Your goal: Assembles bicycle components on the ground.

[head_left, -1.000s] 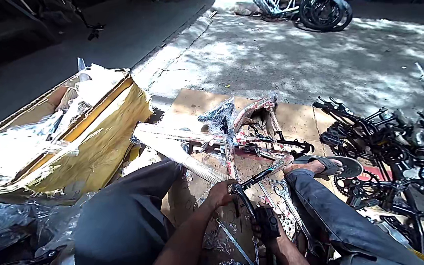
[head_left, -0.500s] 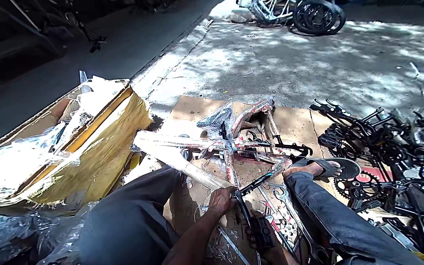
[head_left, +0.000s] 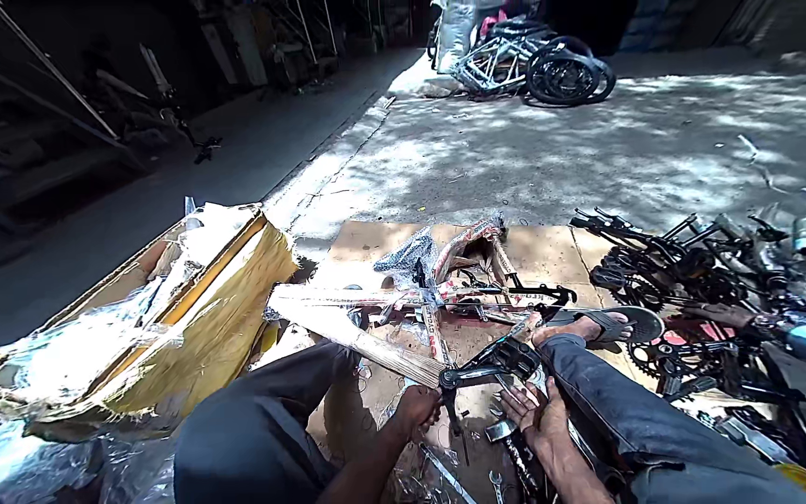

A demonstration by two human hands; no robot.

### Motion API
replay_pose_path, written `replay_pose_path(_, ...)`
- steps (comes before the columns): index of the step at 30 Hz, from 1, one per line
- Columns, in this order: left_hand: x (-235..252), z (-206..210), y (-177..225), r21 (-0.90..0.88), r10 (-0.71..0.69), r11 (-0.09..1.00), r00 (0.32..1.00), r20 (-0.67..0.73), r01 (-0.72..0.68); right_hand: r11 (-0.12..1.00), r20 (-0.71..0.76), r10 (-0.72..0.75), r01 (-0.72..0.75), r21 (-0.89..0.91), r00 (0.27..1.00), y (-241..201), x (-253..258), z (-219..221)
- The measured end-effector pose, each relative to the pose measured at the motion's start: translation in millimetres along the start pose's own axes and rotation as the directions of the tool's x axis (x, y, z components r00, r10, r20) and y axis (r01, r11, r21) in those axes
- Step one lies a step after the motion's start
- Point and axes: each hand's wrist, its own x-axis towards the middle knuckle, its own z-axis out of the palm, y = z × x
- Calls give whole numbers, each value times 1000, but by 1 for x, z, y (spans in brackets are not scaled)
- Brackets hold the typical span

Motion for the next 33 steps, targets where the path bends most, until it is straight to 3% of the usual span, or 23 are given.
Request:
replay_pose_path(2, -11, 12, 4, -327, -112, 937, 992, 56, 124, 982, 20, -57, 60, -180, 998, 12, -7, 1)
replay_pose_path(4, -16, 25, 2, -437, -141, 882, 984, 112, 176, 841, 190, -110, 194, -505, 976, 34, -18, -1)
replay_pose_path(6, -20, 38, -3, -474, -126, 860, 979, 161, 188, 493, 431, -71, 407, -769, 900, 51, -27, -1)
replay_pose_path(8, -23, 50, -5, -511, -128, 834, 974, 186, 208, 40, 519, 7, 519, -854, 855, 57, -39, 6)
replay_pose_path(9, -25, 55, -5, -514, -145, 829, 972, 188, 223, -105, 532, 41, 533, -840, 846, 57, -45, 9)
replay_pose_path(11, -27, 58, -6, -525, -175, 813, 965, 195, 253, -241, 545, 93, 550, -800, 833, 57, -49, 11)
replay_pose_path(14, -27, 56, -10, -554, -173, 789, 961, 214, 265, -296, 593, 149, 608, -737, 791, 57, -51, 10)
replay_pose_path(18, -22, 58, -13, -578, -165, 772, 962, 219, 264, -387, 573, 140, 577, -719, 807, 61, -54, 15)
replay_pose_path(22, -16, 60, -17, -619, -150, 751, 972, 179, 230, -273, 607, 65, 600, -752, 792, 65, -48, 10)
replay_pose_path(25, -14, 62, -14, -640, -104, 753, 988, 118, 156, -268, 573, 72, 570, -777, 816, 68, -50, 11)
replay_pose_path(27, -12, 64, -16, -670, -71, 733, 993, 91, 114, -196, 538, 2, 527, -827, 843, 73, -48, 9)
replay_pose_path(30, -15, 67, -15, -702, -26, 710, 998, 62, 63, 48, 458, -132, 468, -883, 879, 83, -35, 3)
replay_pose_path(33, -19, 76, -17, -645, 55, 762, 998, -26, -59, 215, 389, -141, 412, -886, 910, 91, -27, 1)
